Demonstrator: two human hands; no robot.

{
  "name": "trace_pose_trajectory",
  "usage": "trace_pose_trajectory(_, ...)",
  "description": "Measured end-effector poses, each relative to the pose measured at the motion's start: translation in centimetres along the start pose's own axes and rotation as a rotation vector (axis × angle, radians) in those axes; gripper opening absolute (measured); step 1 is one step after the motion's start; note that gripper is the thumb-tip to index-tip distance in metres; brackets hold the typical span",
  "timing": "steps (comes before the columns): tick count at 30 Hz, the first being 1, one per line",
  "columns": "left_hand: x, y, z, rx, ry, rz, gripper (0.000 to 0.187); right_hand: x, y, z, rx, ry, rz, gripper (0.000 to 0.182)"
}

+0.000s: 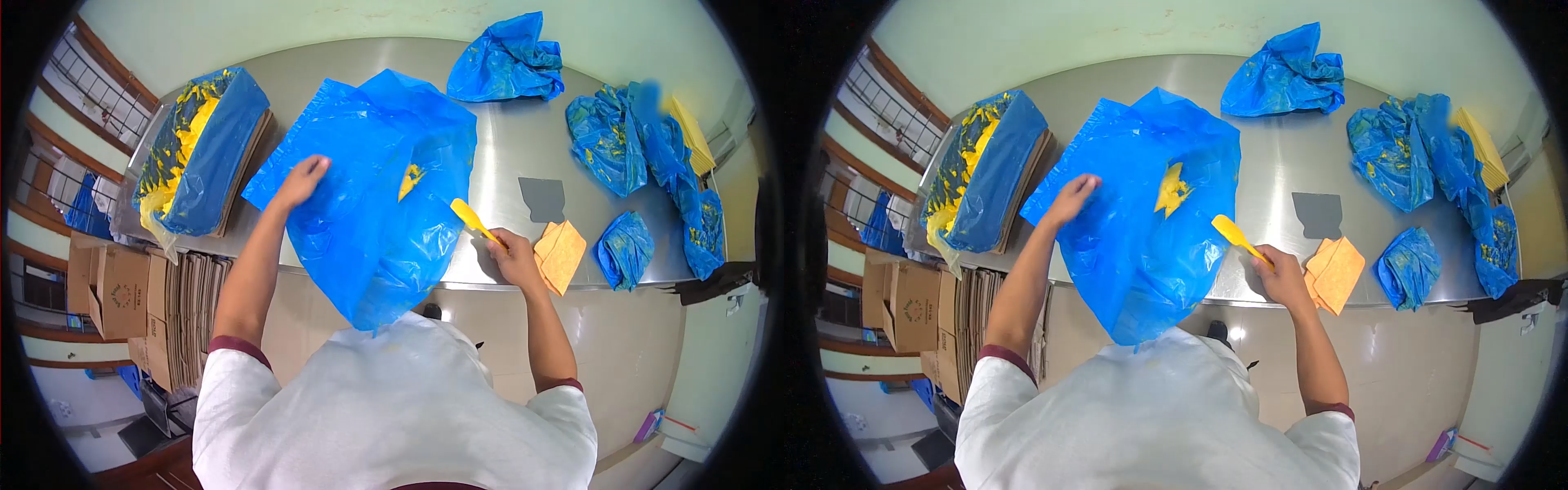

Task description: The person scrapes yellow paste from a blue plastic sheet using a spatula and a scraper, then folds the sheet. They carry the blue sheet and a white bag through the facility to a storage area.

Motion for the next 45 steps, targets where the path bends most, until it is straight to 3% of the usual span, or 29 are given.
trace_pose_trajectory(8,1.4,-1.3,3.7,0.002,0.139,0.141,0.035,0.1,3.0,2.0,0.172,-0.076,-0.421,0.019)
trace_pose_trajectory(14,1.5,-1.6,4.5,0.005,0.177,0.061,0.034,-1.7,6.2,5.9,0.360,0.082,-0.608,0.019)
trace_pose_trajectory(20,1.7,0.3,5.8,0.037,0.251,-0.044,0.031,-1.2,8.3,7.0,0.366,0.223,-0.794,0.014)
trace_pose_trajectory(24,1.1,3.6,7.6,0.024,0.212,-0.132,0.041,-0.2,8.5,7.4,0.412,0.273,-0.789,0.012)
trace_pose_trajectory(28,1.2,10.3,14.6,0.333,-0.053,-0.283,0.076,-0.5,6.7,6.9,0.449,0.345,-0.783,0.010)
trace_pose_trajectory(30,3.2,12.6,17.9,0.302,-0.190,-0.497,0.086,-1.1,7.3,3.8,0.289,0.388,-0.761,0.010)
trace_pose_trajectory(33,6.4,12.5,20.2,0.343,-0.202,-0.582,0.083,-2.2,3.8,-1.2,0.243,0.321,-0.765,0.015)
trace_pose_trajectory(37,8.3,13.4,19.8,0.465,-0.015,-0.629,0.058,-4.1,-0.7,-9.6,0.090,0.399,-0.736,0.037)
trace_pose_trajectory(39,8.6,14.4,20.1,0.584,0.091,-0.646,0.047,-4.3,-3.8,-11.9,0.077,0.357,-0.743,0.040)
trace_pose_trajectory(42,9.3,15.0,20.0,0.607,0.106,-0.625,0.035,-4.8,-6.8,-14.6,0.044,0.347,-0.767,0.042)
trace_pose_trajectory(45,9.6,15.6,19.7,0.576,0.083,-0.624,0.043,-6.0,-6.9,-17.1,-0.147,0.446,-0.814,0.041)
Point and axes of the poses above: each hand's wrist, its own z-axis away from the middle knuckle, its own x-axis out of the palm, y = z × x, the point moved 8 cm from there along -z, towards the middle knuckle, and after that the axes turned 12 degrees about x, right-handed, at the moved point
